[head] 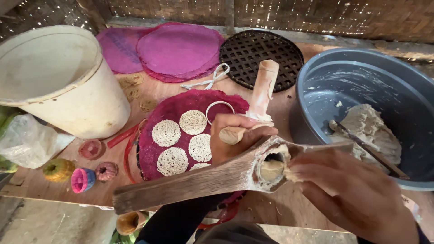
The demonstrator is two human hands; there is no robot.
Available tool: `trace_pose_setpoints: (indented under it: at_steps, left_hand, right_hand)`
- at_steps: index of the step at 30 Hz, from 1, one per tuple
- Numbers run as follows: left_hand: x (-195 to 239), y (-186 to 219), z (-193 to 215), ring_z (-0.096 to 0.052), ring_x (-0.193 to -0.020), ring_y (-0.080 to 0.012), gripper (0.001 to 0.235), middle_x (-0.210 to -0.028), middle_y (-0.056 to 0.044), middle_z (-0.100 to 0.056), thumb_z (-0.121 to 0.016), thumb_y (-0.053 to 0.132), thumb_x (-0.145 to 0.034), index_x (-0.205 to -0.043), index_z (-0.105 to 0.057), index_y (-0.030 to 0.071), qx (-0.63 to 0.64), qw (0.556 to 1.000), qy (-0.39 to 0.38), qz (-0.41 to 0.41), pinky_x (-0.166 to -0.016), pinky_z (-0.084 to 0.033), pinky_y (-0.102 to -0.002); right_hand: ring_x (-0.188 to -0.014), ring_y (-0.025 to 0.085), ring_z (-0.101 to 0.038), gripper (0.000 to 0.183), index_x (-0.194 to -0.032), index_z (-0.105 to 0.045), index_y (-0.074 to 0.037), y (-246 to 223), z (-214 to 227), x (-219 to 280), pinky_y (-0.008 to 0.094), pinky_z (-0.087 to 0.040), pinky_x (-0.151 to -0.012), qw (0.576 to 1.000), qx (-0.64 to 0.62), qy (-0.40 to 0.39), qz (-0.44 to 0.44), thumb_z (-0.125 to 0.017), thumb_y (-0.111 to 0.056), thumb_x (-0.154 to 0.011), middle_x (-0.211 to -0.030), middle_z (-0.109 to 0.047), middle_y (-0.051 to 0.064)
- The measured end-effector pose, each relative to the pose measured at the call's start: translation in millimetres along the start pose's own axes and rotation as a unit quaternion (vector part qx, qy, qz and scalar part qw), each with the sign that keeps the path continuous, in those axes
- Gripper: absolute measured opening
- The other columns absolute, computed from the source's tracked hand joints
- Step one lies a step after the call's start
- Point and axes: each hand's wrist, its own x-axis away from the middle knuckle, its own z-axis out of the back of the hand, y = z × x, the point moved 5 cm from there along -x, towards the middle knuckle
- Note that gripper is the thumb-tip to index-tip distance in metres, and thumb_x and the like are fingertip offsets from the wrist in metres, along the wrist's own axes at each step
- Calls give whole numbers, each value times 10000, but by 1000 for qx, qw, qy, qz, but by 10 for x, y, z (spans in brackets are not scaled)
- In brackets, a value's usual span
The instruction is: The person uses a wooden press to shape dough into circular crackers and places them on a tray, occasionally scooping more dough from a bowl.
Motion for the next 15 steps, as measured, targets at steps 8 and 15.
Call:
trace_pose_setpoints:
  at_steps: [8, 15]
  left_hand:
    - [54, -216, -268, -718, -850, -307, 437, -1036, -249, -685, -924, 97, -741, -1076, -654, 176, 445, 832, 21, 331, -701, -619, -402]
    - [-3, 251, -50, -593, -1022, -245, 405, -1151, -40, -499, -859, 239, -726, -1075, -745, 69, -139, 978, 22, -156, -863, -550, -335]
  right_hand:
    - [-1175, 225, -547, 164, -1004, -780, -224, 282, -150, 171, 473, -440, -851, 995, 40, 38, 86, -761, -206, -843, -1301, -617, 34]
    - [-955, 311, -740, 343, -1265, -722, -223, 2633, 347, 940, 392, -589, -831, 877, 284, -123, -369, -650, -420, -994, -1149, -768, 125]
